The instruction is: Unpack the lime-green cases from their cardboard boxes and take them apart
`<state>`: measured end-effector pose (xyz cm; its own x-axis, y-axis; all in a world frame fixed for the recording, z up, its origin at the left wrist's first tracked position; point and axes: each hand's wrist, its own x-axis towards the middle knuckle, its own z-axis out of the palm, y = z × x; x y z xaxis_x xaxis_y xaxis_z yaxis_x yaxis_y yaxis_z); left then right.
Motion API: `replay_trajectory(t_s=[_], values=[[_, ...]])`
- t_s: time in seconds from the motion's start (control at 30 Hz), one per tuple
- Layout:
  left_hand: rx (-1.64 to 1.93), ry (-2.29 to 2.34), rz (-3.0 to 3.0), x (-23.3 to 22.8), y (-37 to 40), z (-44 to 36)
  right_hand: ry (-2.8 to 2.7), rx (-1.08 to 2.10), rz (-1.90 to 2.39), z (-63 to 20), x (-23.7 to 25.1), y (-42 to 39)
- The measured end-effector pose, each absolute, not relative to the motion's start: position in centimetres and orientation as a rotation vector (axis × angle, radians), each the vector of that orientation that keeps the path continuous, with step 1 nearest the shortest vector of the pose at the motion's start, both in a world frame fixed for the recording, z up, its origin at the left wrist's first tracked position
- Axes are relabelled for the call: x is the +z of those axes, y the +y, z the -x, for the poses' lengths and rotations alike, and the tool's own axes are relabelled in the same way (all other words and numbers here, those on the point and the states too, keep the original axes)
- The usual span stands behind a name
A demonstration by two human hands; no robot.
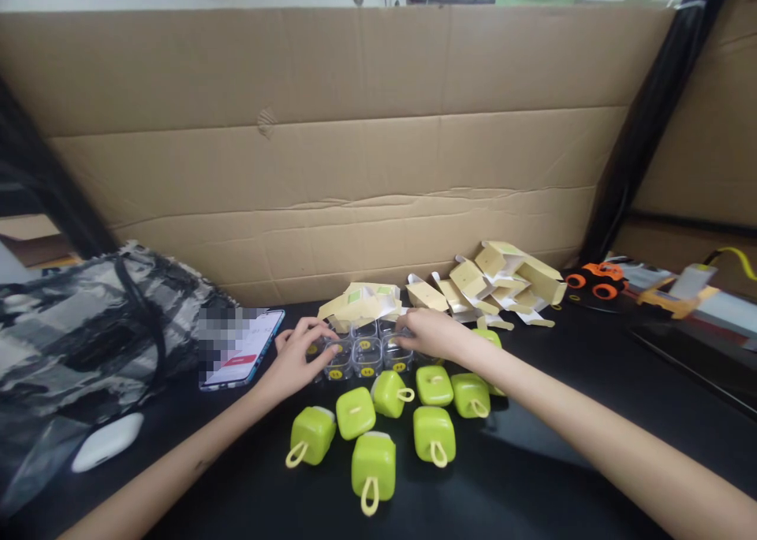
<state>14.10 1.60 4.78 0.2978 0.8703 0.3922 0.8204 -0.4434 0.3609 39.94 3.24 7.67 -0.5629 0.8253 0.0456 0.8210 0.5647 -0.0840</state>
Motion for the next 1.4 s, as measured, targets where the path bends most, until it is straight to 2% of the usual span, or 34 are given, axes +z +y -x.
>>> replay_trajectory(t_s=[0.33, 0.63, 1.4], values=[[0.833, 1.631, -2.399, 4.8, 1.4, -14.3, -2.825, 0.040, 1.206, -42.2, 10.8, 2.8], [0.834, 1.668, -2.362, 5.2, 1.1, -14.6, -2.774, -0.043, 1.237, -42.2, 9.0, 2.9], [0.854, 1.718, -2.368, 4.9, 1.1, -14.5, -2.846, -0.122, 1.064, -41.4, 8.0, 3.3]])
